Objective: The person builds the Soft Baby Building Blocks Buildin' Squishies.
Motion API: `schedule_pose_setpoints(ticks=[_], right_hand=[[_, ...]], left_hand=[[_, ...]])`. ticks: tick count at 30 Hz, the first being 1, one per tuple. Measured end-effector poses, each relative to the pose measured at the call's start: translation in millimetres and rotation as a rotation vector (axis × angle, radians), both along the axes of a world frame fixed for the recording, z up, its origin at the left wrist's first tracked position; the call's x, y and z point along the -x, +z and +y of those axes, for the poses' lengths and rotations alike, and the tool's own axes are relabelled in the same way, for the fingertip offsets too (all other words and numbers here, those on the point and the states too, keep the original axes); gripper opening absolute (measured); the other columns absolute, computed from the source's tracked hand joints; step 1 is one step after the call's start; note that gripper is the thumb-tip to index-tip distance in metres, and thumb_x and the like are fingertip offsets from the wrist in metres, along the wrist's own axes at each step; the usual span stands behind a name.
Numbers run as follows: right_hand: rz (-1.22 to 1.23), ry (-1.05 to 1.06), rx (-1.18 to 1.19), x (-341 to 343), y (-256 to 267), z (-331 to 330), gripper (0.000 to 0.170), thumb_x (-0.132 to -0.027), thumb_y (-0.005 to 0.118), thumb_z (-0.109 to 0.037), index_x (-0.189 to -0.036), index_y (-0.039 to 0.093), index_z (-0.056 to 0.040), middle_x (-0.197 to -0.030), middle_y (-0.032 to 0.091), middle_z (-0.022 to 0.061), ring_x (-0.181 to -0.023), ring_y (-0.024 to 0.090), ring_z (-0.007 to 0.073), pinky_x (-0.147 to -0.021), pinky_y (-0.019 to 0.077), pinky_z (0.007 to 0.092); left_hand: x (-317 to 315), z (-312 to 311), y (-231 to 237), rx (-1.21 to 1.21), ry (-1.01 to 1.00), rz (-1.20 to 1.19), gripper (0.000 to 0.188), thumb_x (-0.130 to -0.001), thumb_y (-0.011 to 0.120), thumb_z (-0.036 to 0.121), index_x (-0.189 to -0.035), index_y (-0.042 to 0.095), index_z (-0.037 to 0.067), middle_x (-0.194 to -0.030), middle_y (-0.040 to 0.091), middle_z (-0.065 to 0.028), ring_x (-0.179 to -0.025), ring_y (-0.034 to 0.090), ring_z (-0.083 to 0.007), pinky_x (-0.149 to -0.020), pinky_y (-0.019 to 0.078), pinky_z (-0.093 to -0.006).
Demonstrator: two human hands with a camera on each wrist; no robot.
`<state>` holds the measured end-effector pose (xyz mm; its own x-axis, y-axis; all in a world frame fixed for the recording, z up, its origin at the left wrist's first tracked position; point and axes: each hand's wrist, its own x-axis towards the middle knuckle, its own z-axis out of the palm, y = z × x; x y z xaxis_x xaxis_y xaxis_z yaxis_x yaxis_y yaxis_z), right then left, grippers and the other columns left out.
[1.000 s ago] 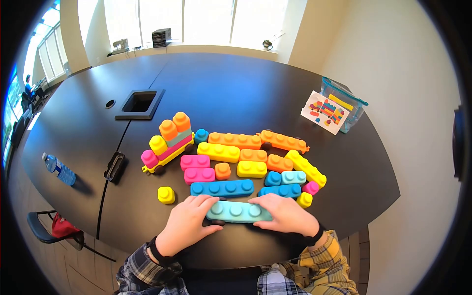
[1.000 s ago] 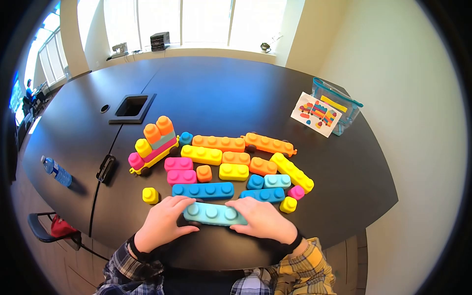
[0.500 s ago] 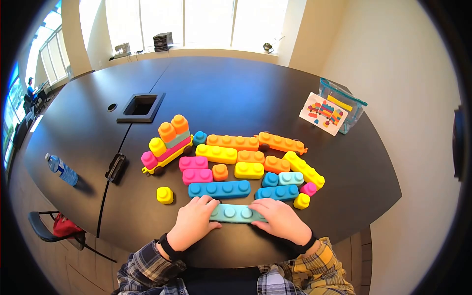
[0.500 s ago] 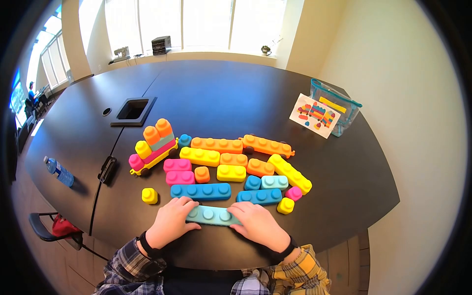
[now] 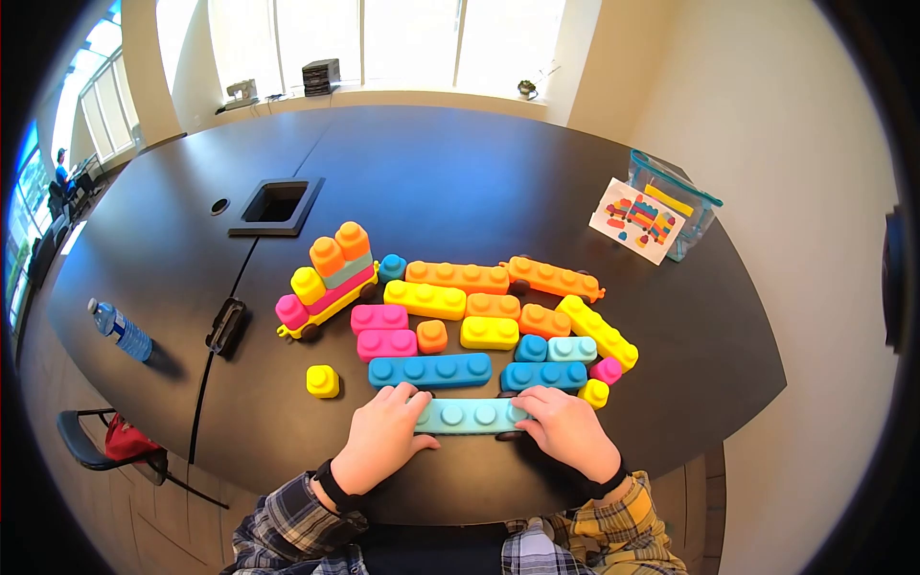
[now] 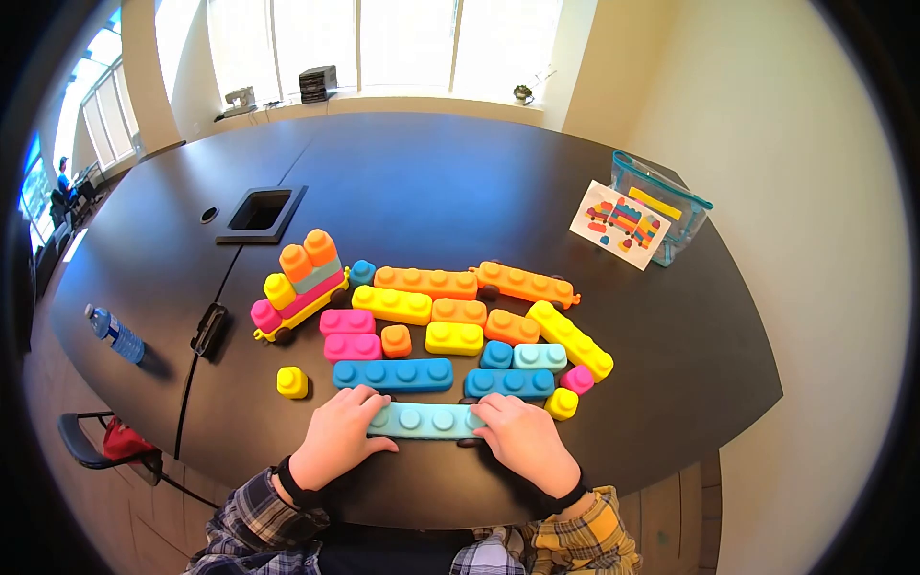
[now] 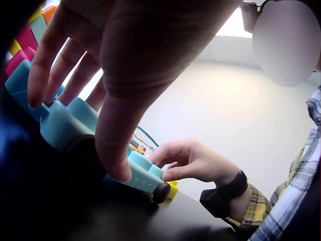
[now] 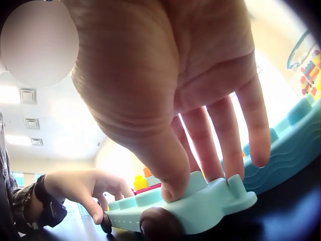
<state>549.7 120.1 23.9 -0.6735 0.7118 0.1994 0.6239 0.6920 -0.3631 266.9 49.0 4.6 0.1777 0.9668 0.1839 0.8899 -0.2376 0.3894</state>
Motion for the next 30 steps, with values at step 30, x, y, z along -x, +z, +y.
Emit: schedule_pose_setpoints(ticks=[30], right_hand=[[-0.422,0.005,-0.341,83.6,-7.2,225.6,0.008,-0.090,0.070,-0.012,-0.097,0.071,-0.0095,-0.104,0.070,0.0095,-0.104,0.070,0.0305,-0.088,0.0568,0.0453]], left_hand=[[11.5,-6.2,-0.6,0.036,-0.026,-0.080,0.052,-0.081,0.087,0.031,-0.126,0.070,0.010,-0.121,0.066,-0.0062,-0.109,0.065,-0.0306,-0.093,0.0564,-0.0415]])
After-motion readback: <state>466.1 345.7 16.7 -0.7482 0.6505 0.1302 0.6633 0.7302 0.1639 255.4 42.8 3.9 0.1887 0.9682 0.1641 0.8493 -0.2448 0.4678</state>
